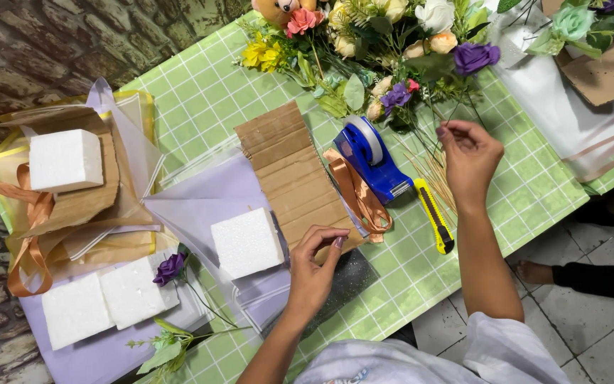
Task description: The person inserts wooden skewers into a white foam block and then places a small teddy bear onto the skewers. They adjust the bear's position to secure it on the foam base.
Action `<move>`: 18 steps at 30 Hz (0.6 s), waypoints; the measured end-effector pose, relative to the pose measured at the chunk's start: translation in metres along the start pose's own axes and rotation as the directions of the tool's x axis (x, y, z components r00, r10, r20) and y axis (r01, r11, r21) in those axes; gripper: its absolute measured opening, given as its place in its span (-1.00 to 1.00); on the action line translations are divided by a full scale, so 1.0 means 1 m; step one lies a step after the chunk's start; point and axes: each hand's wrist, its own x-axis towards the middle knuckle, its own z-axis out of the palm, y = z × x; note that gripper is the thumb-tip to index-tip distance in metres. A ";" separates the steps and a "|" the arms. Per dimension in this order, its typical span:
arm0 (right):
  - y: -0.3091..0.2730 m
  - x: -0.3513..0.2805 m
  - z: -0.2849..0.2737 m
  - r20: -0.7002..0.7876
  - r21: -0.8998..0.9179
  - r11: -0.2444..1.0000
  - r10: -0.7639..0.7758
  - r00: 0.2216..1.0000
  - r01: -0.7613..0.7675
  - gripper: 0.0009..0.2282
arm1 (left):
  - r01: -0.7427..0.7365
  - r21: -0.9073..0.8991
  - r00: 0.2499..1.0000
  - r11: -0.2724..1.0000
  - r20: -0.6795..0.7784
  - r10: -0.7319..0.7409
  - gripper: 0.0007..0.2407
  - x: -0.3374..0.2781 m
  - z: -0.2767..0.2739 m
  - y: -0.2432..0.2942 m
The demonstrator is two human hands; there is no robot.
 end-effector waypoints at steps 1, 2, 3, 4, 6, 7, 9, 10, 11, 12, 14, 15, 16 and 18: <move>-0.001 -0.011 -0.001 0.004 0.003 1.000 -0.001 1.000 0.001 -0.92 | 0.000 0.001 1.000 1.000 -0.004 0.000 -0.87 0.002 0.001 0.002; -0.002 -0.022 -0.002 0.084 0.114 0.992 0.038 0.996 -0.047 -0.89 | 0.000 -0.052 1.000 0.999 0.010 0.000 -0.85 0.004 0.001 0.005; -0.003 -0.035 -0.004 0.168 0.220 0.970 0.070 0.983 -0.106 -0.87 | 0.004 -0.104 1.000 0.995 0.024 -0.001 -0.83 0.005 0.001 0.007; -0.010 -0.049 -0.002 0.173 0.221 0.969 0.070 0.982 -0.108 -0.87 | 0.005 -0.103 1.000 0.995 0.019 -0.003 -0.83 0.005 0.002 0.010; -0.024 -0.077 0.001 0.360 0.304 0.907 0.173 0.917 -0.291 -0.86 | -0.021 -0.137 1.000 0.990 0.014 0.023 -0.79 0.005 0.003 0.017; -0.025 -0.091 0.008 0.369 0.304 0.907 0.171 0.914 -0.292 -0.86 | -0.020 -0.136 1.000 0.990 0.005 0.021 -0.79 0.004 0.003 0.019; -0.027 -0.121 0.022 0.547 0.337 0.835 0.201 0.812 -0.434 -0.85 | -0.035 -0.180 0.999 0.983 0.010 0.037 -0.74 0.001 0.001 0.023; -0.041 -0.132 0.028 0.557 0.336 0.835 0.197 0.807 -0.436 -0.85 | -0.035 -0.178 0.999 0.983 -0.002 0.035 -0.74 -0.003 -0.001 0.018; -0.054 -0.144 0.034 0.594 0.291 0.847 0.205 0.778 -0.445 -0.84 | -0.030 -0.202 0.999 0.979 -0.045 0.021 -0.76 -0.007 -0.004 0.012; -0.068 -0.156 0.041 0.629 0.246 0.858 0.214 0.748 -0.452 -0.83 | -0.026 -0.226 0.996 0.974 -0.087 0.006 -0.77 -0.012 -0.007 0.007; -0.061 -0.180 0.053 0.656 0.214 0.867 0.214 0.723 -0.450 -0.85 | -0.032 -0.203 0.988 0.979 -0.156 0.000 -0.81 -0.023 -0.020 0.000; -0.057 -0.193 0.059 0.674 0.183 0.876 0.218 0.705 -0.446 -0.87 | -0.035 -0.181 0.977 0.983 -0.212 -0.004 -0.84 -0.030 -0.027 -0.003; -0.062 -0.198 0.063 0.690 0.177 0.876 0.214 0.692 -0.448 -0.87 | -0.033 -0.181 0.973 0.983 -0.232 -0.010 -0.84 -0.038 -0.034 -0.007; -0.072 -0.206 0.070 0.711 0.117 0.957 0.105 0.695 -0.265 -0.91 | -0.051 -0.123 0.947 0.991 -0.320 0.009 -0.89 -0.053 -0.046 -0.015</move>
